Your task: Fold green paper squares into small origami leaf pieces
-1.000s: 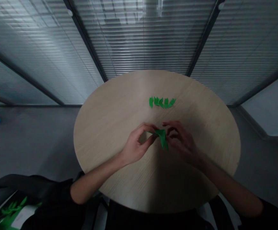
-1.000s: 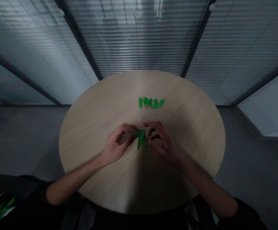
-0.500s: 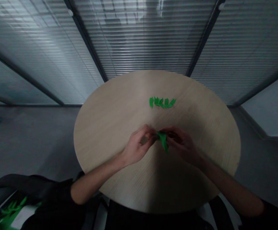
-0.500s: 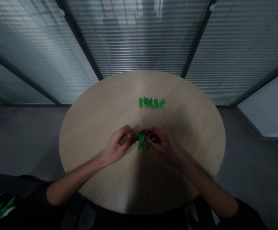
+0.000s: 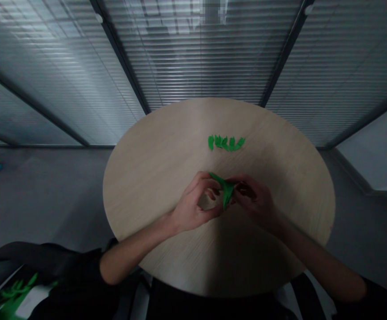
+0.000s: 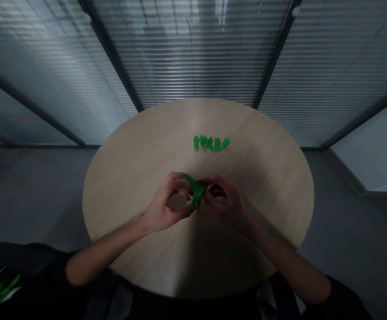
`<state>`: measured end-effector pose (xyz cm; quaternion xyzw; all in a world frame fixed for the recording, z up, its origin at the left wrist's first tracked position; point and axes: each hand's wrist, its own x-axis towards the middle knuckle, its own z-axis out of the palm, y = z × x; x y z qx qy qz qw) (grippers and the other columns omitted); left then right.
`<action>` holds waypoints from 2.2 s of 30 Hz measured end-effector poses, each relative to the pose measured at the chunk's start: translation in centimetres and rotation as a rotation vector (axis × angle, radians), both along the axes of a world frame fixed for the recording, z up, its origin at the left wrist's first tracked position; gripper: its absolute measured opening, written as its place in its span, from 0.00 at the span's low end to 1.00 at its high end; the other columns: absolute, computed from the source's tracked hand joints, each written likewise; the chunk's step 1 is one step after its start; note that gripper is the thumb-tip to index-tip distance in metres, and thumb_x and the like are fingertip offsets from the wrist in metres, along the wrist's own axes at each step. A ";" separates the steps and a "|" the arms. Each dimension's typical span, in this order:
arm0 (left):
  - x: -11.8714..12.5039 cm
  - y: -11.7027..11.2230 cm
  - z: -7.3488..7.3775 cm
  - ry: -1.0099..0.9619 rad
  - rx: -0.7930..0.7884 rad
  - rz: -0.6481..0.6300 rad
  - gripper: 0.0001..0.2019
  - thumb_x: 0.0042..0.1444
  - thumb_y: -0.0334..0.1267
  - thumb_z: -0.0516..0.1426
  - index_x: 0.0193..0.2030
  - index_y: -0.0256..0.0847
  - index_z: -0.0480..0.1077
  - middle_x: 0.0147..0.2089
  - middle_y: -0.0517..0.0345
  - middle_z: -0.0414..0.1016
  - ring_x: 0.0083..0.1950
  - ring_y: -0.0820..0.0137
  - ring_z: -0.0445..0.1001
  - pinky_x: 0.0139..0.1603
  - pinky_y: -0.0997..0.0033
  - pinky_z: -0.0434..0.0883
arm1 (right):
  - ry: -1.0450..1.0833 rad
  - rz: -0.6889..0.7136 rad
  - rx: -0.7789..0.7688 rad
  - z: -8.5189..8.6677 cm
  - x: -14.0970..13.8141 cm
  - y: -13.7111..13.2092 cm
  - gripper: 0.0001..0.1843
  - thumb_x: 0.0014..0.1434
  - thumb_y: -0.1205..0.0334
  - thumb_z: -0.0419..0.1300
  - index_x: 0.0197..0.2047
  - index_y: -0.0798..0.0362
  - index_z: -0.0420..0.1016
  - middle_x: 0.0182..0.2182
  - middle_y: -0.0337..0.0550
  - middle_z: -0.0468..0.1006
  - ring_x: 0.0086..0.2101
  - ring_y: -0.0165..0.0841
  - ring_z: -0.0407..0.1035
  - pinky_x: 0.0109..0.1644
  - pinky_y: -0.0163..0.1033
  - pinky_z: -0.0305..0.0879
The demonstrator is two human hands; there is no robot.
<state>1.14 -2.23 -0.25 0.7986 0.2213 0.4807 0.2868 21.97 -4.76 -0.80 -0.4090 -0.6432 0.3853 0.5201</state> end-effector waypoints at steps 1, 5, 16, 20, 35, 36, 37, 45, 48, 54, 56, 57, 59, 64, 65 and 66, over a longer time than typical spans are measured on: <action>0.0 0.0 0.0 -0.005 0.000 0.004 0.14 0.57 0.29 0.68 0.44 0.42 0.69 0.45 0.54 0.71 0.40 0.70 0.75 0.36 0.72 0.77 | -0.027 -0.003 0.039 0.1 0.0 0.0 0.08 0.65 0.65 0.66 0.48 0.49 0.80 0.33 0.38 0.81 0.28 0.27 0.76 0.33 0.30 0.76; 0.0 -0.1 -0.3 -0.028 0.047 0.023 0.10 0.61 0.30 0.66 0.45 0.41 0.71 0.45 0.54 0.73 0.39 0.71 0.76 0.37 0.71 0.78 | -0.095 -0.012 0.178 0.1 -0.2 -0.1 0.12 0.63 0.70 0.64 0.49 0.48 0.79 0.36 0.38 0.80 0.29 0.26 0.76 0.34 0.30 0.76; 0.0 -0.2 0.0 -0.045 0.086 0.091 0.06 0.63 0.32 0.67 0.42 0.40 0.74 0.44 0.53 0.79 0.43 0.69 0.80 0.41 0.71 0.79 | -0.126 0.000 0.251 0.4 -0.3 -0.3 0.16 0.63 0.74 0.63 0.50 0.48 0.79 0.39 0.39 0.79 0.29 0.24 0.76 0.33 0.29 0.76; 0.1 -0.4 0.1 -0.111 -0.034 0.127 0.05 0.62 0.30 0.67 0.38 0.40 0.76 0.40 0.54 0.81 0.43 0.69 0.82 0.43 0.69 0.79 | -0.094 0.004 0.188 0.3 -0.3 -0.3 0.13 0.64 0.71 0.64 0.49 0.48 0.80 0.37 0.38 0.80 0.28 0.26 0.76 0.32 0.30 0.77; 0.7 -0.2 0.1 -0.293 -0.443 0.087 0.08 0.57 0.35 0.69 0.34 0.40 0.75 0.33 0.59 0.79 0.31 0.73 0.80 0.31 0.77 0.79 | 0.023 0.029 0.027 0.2 -0.2 -0.2 0.06 0.65 0.61 0.67 0.46 0.49 0.81 0.35 0.39 0.79 0.27 0.26 0.75 0.30 0.31 0.79; 0.7 -0.2 0.1 -0.287 -0.434 0.091 0.08 0.57 0.35 0.69 0.34 0.40 0.75 0.32 0.59 0.79 0.31 0.73 0.79 0.30 0.77 0.78 | 0.028 0.032 0.034 0.2 -0.2 -0.2 0.06 0.65 0.62 0.67 0.46 0.49 0.82 0.36 0.39 0.79 0.27 0.26 0.75 0.30 0.30 0.79; 0.7 -0.2 0.2 -0.281 -0.423 0.094 0.08 0.58 0.35 0.69 0.34 0.40 0.74 0.31 0.60 0.79 0.30 0.74 0.79 0.29 0.77 0.77 | 0.032 0.035 0.037 0.3 -0.1 -0.2 0.06 0.65 0.63 0.67 0.46 0.48 0.82 0.36 0.38 0.79 0.27 0.25 0.75 0.30 0.30 0.78; 0.7 -0.4 0.5 -0.240 -0.333 0.157 0.09 0.57 0.31 0.68 0.31 0.40 0.72 0.29 0.62 0.77 0.28 0.75 0.75 0.27 0.78 0.73 | 0.044 0.038 0.032 0.6 -0.2 -0.3 0.06 0.65 0.63 0.66 0.46 0.49 0.81 0.35 0.38 0.77 0.27 0.25 0.74 0.30 0.30 0.78; 0.7 -0.5 0.5 -0.226 -0.330 0.167 0.09 0.57 0.31 0.67 0.31 0.40 0.72 0.29 0.62 0.76 0.28 0.75 0.75 0.27 0.77 0.73 | 0.036 0.042 0.017 0.5 -0.2 -0.3 0.06 0.66 0.61 0.66 0.46 0.49 0.81 0.35 0.39 0.78 0.27 0.26 0.74 0.30 0.31 0.79; 0.7 -0.5 0.4 -0.238 -0.314 0.157 0.08 0.58 0.31 0.67 0.33 0.41 0.71 0.29 0.62 0.76 0.27 0.75 0.76 0.26 0.77 0.74 | 0.037 0.060 0.034 0.5 -0.1 -0.2 0.06 0.67 0.60 0.66 0.46 0.49 0.81 0.35 0.39 0.78 0.26 0.25 0.73 0.29 0.30 0.78; 0.7 -0.5 0.3 -0.237 -0.307 0.164 0.09 0.58 0.32 0.68 0.34 0.41 0.71 0.29 0.62 0.76 0.27 0.75 0.76 0.26 0.77 0.73 | 0.029 0.064 0.033 0.5 -0.1 -0.2 0.06 0.67 0.61 0.65 0.46 0.49 0.81 0.35 0.38 0.77 0.27 0.25 0.73 0.30 0.30 0.78; 0.7 -0.5 0.2 -0.238 -0.303 0.170 0.09 0.58 0.32 0.68 0.34 0.41 0.71 0.30 0.62 0.76 0.27 0.75 0.75 0.26 0.77 0.74 | 0.023 0.063 0.032 0.4 -0.1 -0.2 0.06 0.67 0.60 0.65 0.46 0.49 0.81 0.35 0.38 0.77 0.27 0.25 0.73 0.30 0.31 0.78; 0.7 -0.6 0.1 -0.242 -0.291 0.182 0.09 0.58 0.32 0.68 0.33 0.41 0.70 0.30 0.62 0.75 0.27 0.75 0.75 0.26 0.77 0.74 | 0.019 0.060 0.036 0.3 -0.1 -0.3 0.06 0.67 0.60 0.65 0.47 0.49 0.81 0.36 0.39 0.77 0.28 0.26 0.73 0.30 0.31 0.78; 0.8 -0.7 -0.2 -0.280 -0.274 0.199 0.12 0.57 0.30 0.68 0.33 0.41 0.68 0.31 0.63 0.75 0.28 0.78 0.74 0.28 0.80 0.73 | 0.032 0.064 0.048 0.3 -0.2 -0.3 0.06 0.67 0.64 0.65 0.47 0.49 0.81 0.36 0.39 0.76 0.28 0.26 0.73 0.31 0.32 0.78; 0.8 -0.7 -0.3 -0.297 -0.287 0.195 0.12 0.57 0.29 0.68 0.34 0.41 0.68 0.31 0.64 0.74 0.27 0.78 0.74 0.28 0.81 0.73 | 0.032 0.066 0.050 0.4 -0.2 -0.3 0.06 0.66 0.64 0.65 0.47 0.49 0.81 0.36 0.38 0.76 0.28 0.26 0.73 0.30 0.31 0.78; 0.8 -0.7 -0.5 -0.316 -0.306 0.187 0.12 0.57 0.30 0.68 0.35 0.41 0.67 0.30 0.65 0.74 0.27 0.78 0.75 0.28 0.81 0.73 | 0.031 0.068 0.050 0.4 -0.2 -0.3 0.07 0.66 0.65 0.65 0.47 0.49 0.81 0.35 0.38 0.76 0.27 0.26 0.73 0.30 0.31 0.78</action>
